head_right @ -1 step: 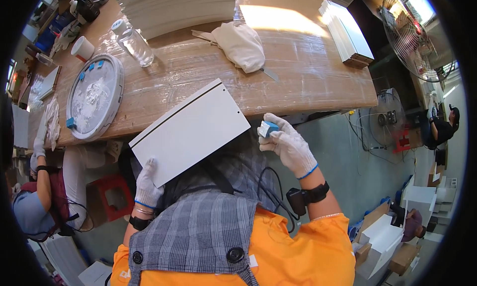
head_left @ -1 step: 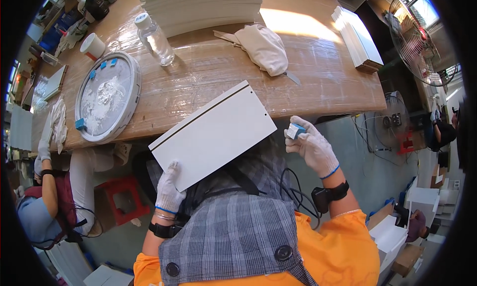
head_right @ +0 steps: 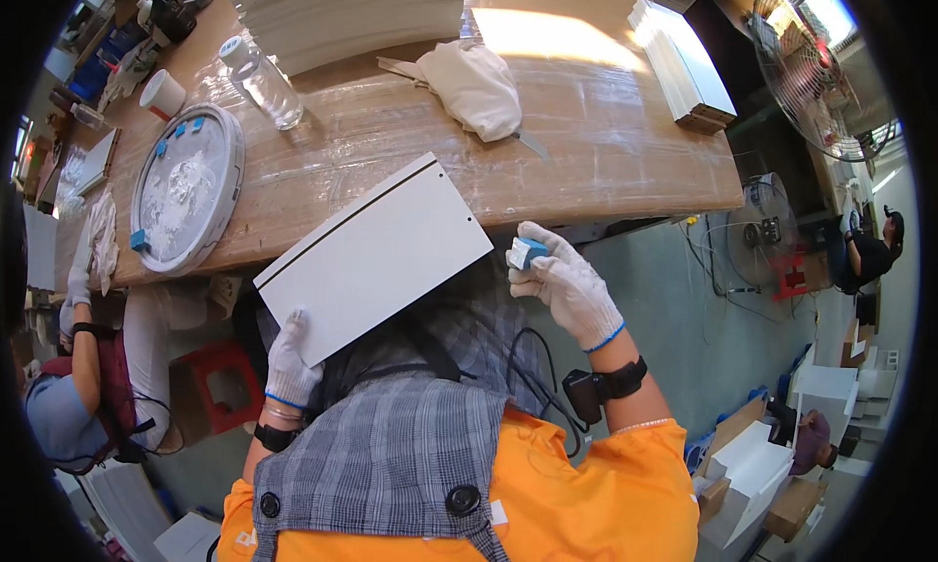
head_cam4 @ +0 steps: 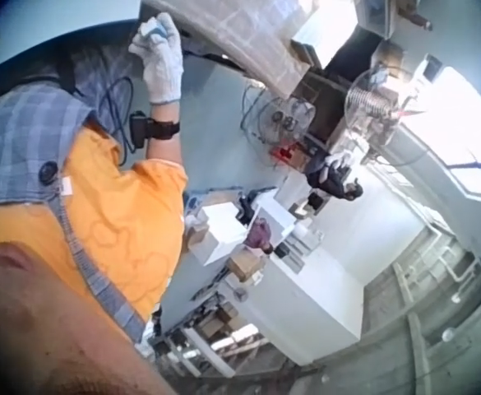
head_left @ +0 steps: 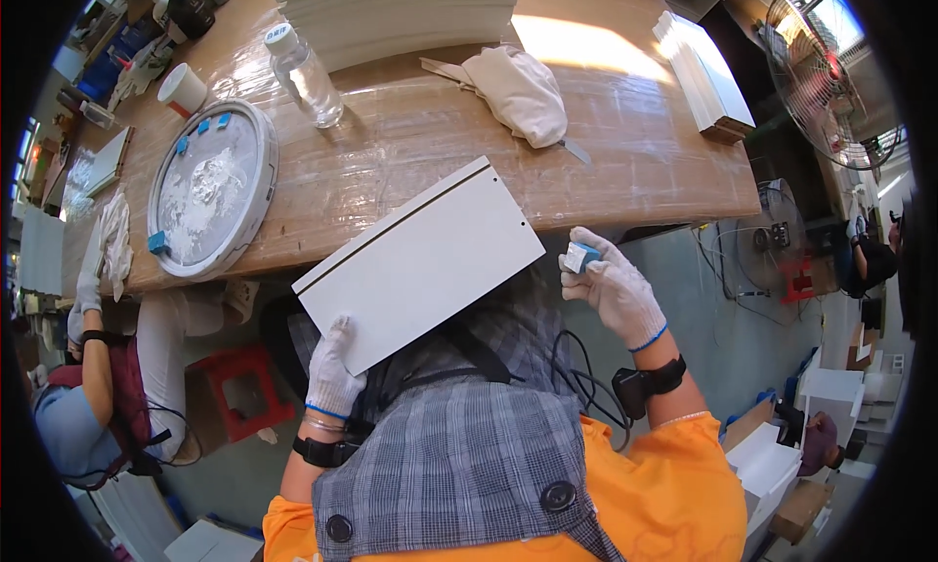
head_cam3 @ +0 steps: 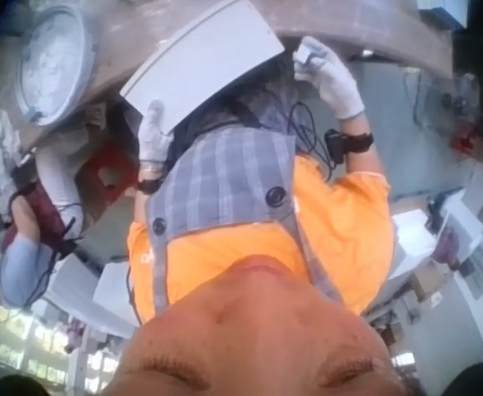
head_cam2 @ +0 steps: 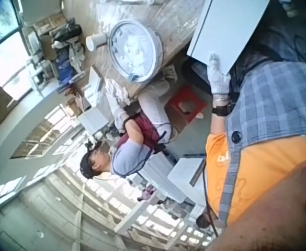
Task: Cleaning and inspecting white furniture panels using a cloth and small blue blocks.
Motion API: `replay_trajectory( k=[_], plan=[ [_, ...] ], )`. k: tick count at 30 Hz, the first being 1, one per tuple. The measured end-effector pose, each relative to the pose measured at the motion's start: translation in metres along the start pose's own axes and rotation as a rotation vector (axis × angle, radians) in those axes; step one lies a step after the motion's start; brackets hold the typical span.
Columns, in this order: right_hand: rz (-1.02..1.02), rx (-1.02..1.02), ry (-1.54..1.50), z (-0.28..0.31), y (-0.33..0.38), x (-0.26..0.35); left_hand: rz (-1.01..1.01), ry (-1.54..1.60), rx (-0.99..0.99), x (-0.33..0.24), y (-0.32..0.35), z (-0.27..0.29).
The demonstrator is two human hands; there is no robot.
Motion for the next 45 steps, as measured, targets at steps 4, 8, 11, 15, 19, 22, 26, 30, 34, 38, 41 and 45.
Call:
replay_trajectory(
  k=[4, 8, 11, 15, 19, 22, 26, 30, 34, 38, 41, 45],
  plan=[
    [0.022, 0.024, -0.053, 0.005, 0.000, -0.009, -0.018, 0.035, -0.025, 0.002, 0.001, 0.002],
    [0.026, -0.003, -0.064, 0.011, -0.004, -0.014, -0.018, 0.041, 0.021, 0.002, 0.002, -0.001],
    [-0.013, -0.069, 0.144, 0.007, -0.006, -0.014, -0.022, 0.034, 0.026, 0.001, 0.004, -0.003],
    [0.042, -0.146, 0.544, 0.000, -0.006, -0.011, -0.019, 0.053, 0.022, 0.002, 0.001, 0.000],
    [0.035, -0.172, 0.607, 0.003, -0.009, -0.014, -0.015, 0.082, 0.032, 0.002, 0.000, -0.002],
    [0.074, -0.169, 0.676, -0.004, -0.008, -0.012, -0.001, 0.069, 0.024, 0.001, 0.001, -0.002],
    [0.158, -0.169, 0.708, -0.001, -0.009, -0.017, 0.004, 0.072, 0.058, -0.001, 0.004, -0.007],
    [0.323, -0.197, 1.016, -0.005, -0.007, -0.012, 0.010, 0.084, 0.051, 0.000, 0.004, -0.004],
    [0.544, -0.256, 1.398, -0.016, -0.002, -0.002, 0.023, 0.078, 0.034, -0.001, 0.005, -0.005],
    [0.628, -0.269, 1.454, -0.020, -0.001, 0.001, 0.026, 0.087, 0.033, -0.001, 0.004, -0.005],
    [0.657, -0.262, 1.496, -0.026, -0.001, 0.004, 0.026, 0.099, 0.026, 0.000, 0.004, -0.003],
    [0.704, -0.274, 1.612, -0.033, -0.002, 0.007, 0.013, 0.067, -0.004, -0.003, 0.007, -0.007]
  ],
)
Point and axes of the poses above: each hand's wrist, its own y-axis away from the middle knuckle, its own z-axis out of the back of the hand, x = y × z, the point moved 4 cm from there along -y, towards the middle knuckle, and after that the axes turned 4 degrees about x, right-handed, at the moved point
